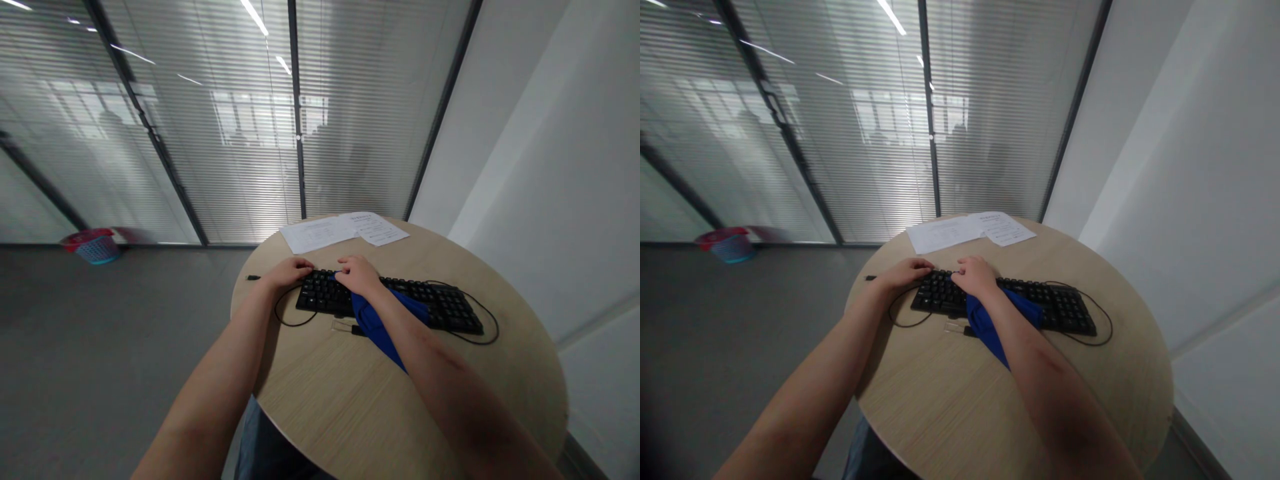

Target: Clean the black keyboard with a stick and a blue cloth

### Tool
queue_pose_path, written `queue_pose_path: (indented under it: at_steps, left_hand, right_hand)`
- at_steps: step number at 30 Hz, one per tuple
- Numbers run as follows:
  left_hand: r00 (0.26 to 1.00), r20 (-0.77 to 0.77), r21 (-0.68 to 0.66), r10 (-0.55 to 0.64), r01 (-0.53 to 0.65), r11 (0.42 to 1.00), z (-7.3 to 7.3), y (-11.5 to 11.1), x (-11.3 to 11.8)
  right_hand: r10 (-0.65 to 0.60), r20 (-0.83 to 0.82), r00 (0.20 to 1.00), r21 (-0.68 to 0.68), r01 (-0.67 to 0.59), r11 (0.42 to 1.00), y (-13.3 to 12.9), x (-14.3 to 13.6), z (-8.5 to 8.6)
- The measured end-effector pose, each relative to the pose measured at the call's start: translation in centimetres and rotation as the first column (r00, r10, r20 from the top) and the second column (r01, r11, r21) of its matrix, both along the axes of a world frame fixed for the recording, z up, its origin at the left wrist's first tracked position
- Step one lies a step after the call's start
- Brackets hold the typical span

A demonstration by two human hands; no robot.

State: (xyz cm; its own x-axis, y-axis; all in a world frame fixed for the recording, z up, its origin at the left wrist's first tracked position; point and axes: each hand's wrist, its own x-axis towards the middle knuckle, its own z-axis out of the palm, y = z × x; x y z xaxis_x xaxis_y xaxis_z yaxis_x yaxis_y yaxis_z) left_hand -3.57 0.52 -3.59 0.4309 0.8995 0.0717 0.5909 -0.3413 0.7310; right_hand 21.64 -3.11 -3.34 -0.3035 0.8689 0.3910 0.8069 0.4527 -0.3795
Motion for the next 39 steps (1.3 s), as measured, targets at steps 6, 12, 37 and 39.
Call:
queue_pose_path:
  at_steps: [6,12,37,39]
  left_hand:
    - [1.000,0.004,-0.005,0.011,-0.011,1.000,0.14,-0.15,0.11]
    - [1.000,0.014,-0.012,0.024,-0.024,1.000,0.15,-0.38,0.12]
    - [1.000,0.004,-0.007,0.013,-0.013,1.000,-0.08,-0.04,0.05]
    - [1.000,-0.002,-0.006,0.016,-0.016,1.000,0.02,-0.05,0.06]
  right_hand:
    - [0.018,-0.054,0.998,0.006,-0.018,1.000,0.09,0.02,-0.26]
    - [-0.054,-0.039,0.998,0.005,0.055,0.998,-0.06,-0.02,-0.16]
    - [-0.009,0.013,1.000,-0.032,0.009,0.999,0.06,-0.02,-0.18]
    - [0.024,0.000,1.000,-0.034,-0.024,0.999,0.10,-0.01,-0.25]
